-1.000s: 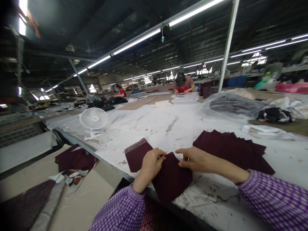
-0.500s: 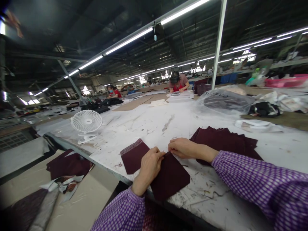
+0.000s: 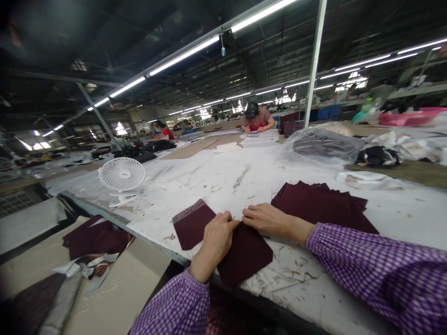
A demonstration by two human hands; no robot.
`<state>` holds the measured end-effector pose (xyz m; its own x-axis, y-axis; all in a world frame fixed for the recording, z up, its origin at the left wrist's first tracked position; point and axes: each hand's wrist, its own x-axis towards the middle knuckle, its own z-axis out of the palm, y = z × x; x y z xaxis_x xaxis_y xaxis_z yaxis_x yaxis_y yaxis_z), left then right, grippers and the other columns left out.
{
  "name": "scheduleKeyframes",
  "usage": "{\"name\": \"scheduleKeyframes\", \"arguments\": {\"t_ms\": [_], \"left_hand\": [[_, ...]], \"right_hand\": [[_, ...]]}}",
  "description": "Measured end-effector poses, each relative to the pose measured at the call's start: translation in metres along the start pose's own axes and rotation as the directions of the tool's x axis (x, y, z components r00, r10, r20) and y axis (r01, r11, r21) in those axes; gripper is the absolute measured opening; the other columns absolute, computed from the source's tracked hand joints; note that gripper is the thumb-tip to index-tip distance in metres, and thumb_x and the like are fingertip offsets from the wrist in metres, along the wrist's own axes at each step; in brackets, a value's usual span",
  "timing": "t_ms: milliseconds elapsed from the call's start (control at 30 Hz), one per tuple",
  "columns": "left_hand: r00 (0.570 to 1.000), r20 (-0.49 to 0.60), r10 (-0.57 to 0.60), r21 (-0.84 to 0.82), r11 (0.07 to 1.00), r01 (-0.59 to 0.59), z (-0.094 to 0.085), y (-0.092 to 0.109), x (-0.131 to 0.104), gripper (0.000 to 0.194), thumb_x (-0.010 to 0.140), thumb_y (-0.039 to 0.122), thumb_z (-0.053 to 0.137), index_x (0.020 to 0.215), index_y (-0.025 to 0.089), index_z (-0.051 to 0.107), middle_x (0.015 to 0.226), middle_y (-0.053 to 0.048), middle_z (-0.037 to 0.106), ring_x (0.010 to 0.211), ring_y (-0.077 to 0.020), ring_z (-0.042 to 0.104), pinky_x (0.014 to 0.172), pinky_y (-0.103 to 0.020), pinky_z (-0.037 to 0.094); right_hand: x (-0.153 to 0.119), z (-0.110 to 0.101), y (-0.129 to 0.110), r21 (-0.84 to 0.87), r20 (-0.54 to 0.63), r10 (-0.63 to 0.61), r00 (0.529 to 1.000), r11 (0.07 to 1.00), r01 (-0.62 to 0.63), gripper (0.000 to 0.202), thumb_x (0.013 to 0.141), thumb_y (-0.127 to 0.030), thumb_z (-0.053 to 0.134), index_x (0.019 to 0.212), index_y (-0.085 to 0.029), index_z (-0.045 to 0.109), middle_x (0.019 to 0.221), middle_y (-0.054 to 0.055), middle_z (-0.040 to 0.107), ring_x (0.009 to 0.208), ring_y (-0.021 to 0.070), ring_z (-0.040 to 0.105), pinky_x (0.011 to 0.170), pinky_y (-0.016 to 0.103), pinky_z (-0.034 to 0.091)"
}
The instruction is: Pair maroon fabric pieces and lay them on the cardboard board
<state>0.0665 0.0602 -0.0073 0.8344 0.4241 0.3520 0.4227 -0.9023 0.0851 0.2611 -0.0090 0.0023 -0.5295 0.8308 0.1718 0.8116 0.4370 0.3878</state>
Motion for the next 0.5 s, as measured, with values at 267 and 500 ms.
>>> {"name": "scheduleKeyframes", "arguments": {"t_ms": [267, 500], "left_hand": [[1.0, -0.015, -0.007, 0.017, 1.0, 0.007, 0.001, 0.002, 0.001, 0.028, 0.092, 0.014, 0.036, 0.096, 0.023, 0.063, 0.094, -0.003, 0.055, 0.086, -0.0186, 0.05, 0.072, -0.032, 0.04], [1.0, -0.007, -0.007, 0.027, 1.0, 0.008, 0.001, 0.003, 0.001, 0.029, 0.093, 0.015, 0.036, 0.103, 0.022, 0.062, 0.095, -0.004, 0.055, 0.089, -0.0187, 0.05, 0.074, -0.031, 0.041]], "right_hand": [[0.0, -0.021, -0.002, 0.345, -0.028, 0.231, 0.973, 0.915, -0.207, 0.044, 0.081, -0.001, 0.036, 0.118, -0.017, 0.055, 0.117, 0.011, 0.057, 0.1, 0.0178, 0.058, 0.083, 0.031, 0.05], [0.008, -0.017, -0.017, 0.492, -0.052, 0.284, 0.957, 0.842, -0.223, 0.042, 0.084, -0.006, 0.036, 0.12, -0.017, 0.055, 0.117, 0.012, 0.058, 0.103, 0.0184, 0.059, 0.086, 0.033, 0.05]]}}
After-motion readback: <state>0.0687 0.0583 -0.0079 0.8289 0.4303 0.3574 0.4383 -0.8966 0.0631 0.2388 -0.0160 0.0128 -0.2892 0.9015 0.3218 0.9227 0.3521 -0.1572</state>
